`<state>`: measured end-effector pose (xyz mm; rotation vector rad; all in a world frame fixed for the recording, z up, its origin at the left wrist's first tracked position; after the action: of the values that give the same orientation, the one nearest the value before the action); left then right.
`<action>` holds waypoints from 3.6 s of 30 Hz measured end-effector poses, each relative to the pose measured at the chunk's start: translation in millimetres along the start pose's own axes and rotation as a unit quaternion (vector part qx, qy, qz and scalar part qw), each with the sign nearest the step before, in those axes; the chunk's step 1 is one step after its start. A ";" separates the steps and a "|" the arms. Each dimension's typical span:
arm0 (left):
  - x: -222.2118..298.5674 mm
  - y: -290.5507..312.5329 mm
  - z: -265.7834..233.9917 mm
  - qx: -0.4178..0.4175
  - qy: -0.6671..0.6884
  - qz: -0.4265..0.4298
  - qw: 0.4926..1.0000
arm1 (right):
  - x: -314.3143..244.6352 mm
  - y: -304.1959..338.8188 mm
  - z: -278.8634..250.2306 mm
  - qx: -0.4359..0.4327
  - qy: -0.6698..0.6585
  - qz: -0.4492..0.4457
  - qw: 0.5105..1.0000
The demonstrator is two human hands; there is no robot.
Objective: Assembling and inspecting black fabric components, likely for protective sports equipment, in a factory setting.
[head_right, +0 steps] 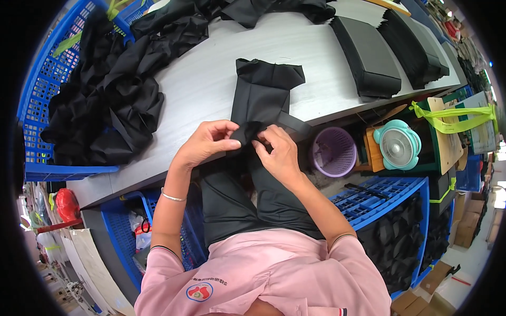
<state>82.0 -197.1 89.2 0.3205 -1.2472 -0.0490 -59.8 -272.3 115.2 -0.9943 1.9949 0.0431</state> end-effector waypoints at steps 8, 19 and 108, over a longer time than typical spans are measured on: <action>49.2 7.6 60.1 -0.035 -0.358 0.235 0.903 | 8.7 -19.7 -19.9 0.030 0.027 0.010 0.999; 34.2 14.2 -49.3 0.365 0.012 0.244 0.898 | 55.6 -41.2 -45.2 0.133 -0.145 0.152 0.969; -63.9 16.1 170.0 -0.148 0.479 0.030 0.865 | -7.5 136.3 -99.2 -0.033 -0.086 0.136 0.986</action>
<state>-100.1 -204.3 82.0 0.0095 -0.2419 -0.0210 -216.2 -212.8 136.9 -0.7265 1.9649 0.3366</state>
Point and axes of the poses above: each hand's wrist, its own y-axis away from the middle knuckle, its own z-axis out of the palm, x = y × z, the point moved 10 cm from there along -y, towards the middle knuckle, and after that the axes turned 7 degrees about y, right-handed, at the moved point
